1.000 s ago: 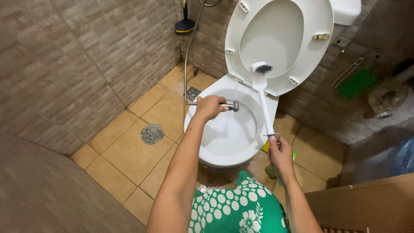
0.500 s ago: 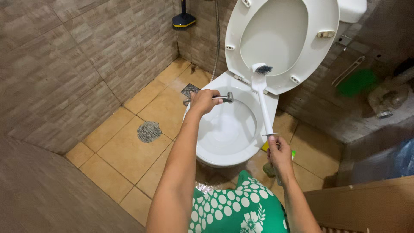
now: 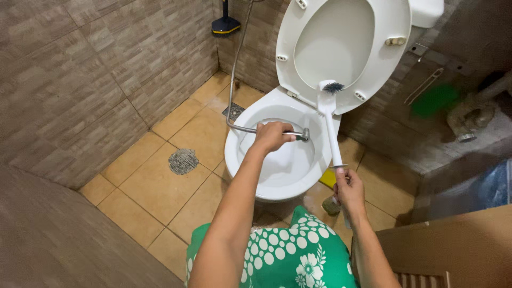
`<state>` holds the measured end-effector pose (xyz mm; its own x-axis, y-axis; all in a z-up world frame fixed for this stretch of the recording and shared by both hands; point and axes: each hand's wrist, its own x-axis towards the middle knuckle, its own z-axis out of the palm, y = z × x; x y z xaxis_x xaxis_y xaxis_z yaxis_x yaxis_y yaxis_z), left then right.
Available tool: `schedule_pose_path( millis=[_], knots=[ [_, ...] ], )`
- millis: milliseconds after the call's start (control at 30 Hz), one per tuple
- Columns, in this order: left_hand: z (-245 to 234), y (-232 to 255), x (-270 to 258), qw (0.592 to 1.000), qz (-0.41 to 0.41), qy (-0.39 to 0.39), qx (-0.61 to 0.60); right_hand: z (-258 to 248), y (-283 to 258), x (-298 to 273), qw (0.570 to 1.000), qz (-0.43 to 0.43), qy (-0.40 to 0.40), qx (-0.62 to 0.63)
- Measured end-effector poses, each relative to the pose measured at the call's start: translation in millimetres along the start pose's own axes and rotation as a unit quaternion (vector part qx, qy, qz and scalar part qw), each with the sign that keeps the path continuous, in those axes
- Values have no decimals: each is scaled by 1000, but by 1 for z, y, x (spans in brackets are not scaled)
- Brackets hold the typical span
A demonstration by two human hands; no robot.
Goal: The person scrubs the toilet bowl and seat with a toilet brush while rinsing with a handheld bidet sprayer. They then rinse the brush and the floor area around the toilet, and finally rinse their hands.
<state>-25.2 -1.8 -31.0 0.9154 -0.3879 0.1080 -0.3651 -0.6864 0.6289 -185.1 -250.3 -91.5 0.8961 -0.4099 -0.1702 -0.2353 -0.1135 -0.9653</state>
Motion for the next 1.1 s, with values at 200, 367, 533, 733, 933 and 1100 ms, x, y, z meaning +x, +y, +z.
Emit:
schedule_pose_path(
  millis=[200, 367, 533, 733, 933, 1100],
  knots=[
    [-8, 14, -20, 999, -15, -34, 22, -18, 3, -9, 1000, -11, 10, -5],
    [-19, 17, -35, 999, -19, -26, 12, -28, 2, -23, 999, -13, 30, -1],
    [-14, 42, -36, 1000, 5, -24, 6, -41, 3, -32, 998, -13, 62, -5],
    [-10, 74, -40, 999, 34, -7, -25, -57, 3, -39, 997, -18, 78, 10],
    [-7, 82, -45, 998, 54, -7, -24, -65, 9, -43, 996, 0, 82, 22],
    [-2, 75, -53, 997, 67, -32, 10, -69, 20, -44, 996, 11, 77, 35]
  ],
)
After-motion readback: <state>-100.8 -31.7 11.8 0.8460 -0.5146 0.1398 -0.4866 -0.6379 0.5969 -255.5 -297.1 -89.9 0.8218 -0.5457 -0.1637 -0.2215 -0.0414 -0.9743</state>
